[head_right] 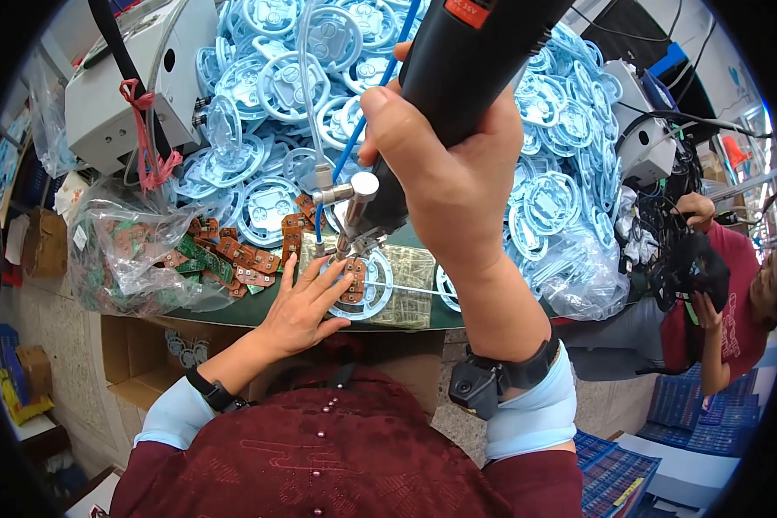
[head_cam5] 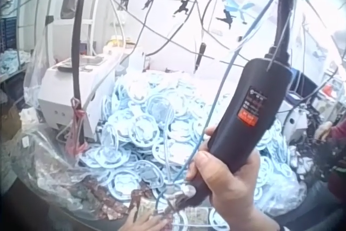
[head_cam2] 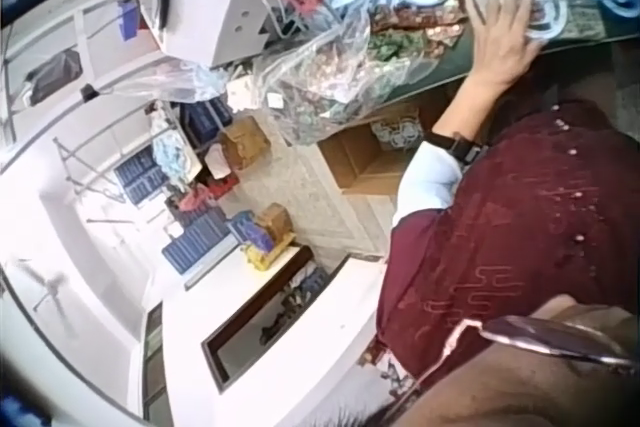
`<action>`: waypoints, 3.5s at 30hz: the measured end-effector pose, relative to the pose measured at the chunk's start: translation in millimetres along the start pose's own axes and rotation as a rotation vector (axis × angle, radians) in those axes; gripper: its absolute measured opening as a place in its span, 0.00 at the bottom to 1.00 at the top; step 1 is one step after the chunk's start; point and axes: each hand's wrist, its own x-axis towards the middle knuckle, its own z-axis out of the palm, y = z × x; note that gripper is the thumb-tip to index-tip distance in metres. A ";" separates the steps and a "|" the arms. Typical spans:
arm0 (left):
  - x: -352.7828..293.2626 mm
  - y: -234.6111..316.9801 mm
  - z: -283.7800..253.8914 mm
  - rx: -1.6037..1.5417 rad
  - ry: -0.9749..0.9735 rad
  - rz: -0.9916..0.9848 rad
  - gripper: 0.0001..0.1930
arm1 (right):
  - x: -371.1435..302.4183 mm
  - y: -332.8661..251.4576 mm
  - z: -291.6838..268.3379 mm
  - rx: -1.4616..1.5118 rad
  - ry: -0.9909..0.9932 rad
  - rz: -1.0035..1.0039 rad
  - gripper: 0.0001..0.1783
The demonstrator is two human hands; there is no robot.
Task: The recorder is using a specialized tool to assemble small plastic ring-like components at an industrial workbench.
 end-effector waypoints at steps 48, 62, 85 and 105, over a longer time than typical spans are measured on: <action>9.5 6.9 11.2 0.159 0.112 0.001 0.37 | -56.1 -24.1 8.4 0.001 0.079 -0.018 0.18; 18.0 3.7 11.4 0.054 0.156 -0.002 0.39 | -35.6 -45.6 4.6 -0.092 -0.013 -0.020 0.20; 22.6 4.8 8.6 0.092 0.135 0.012 0.42 | -63.6 -26.7 -1.7 -0.102 0.035 -0.103 0.21; 127.8 -30.1 -40.7 0.154 0.469 0.066 0.19 | -15.8 -11.8 -91.1 -0.466 0.298 -0.109 0.28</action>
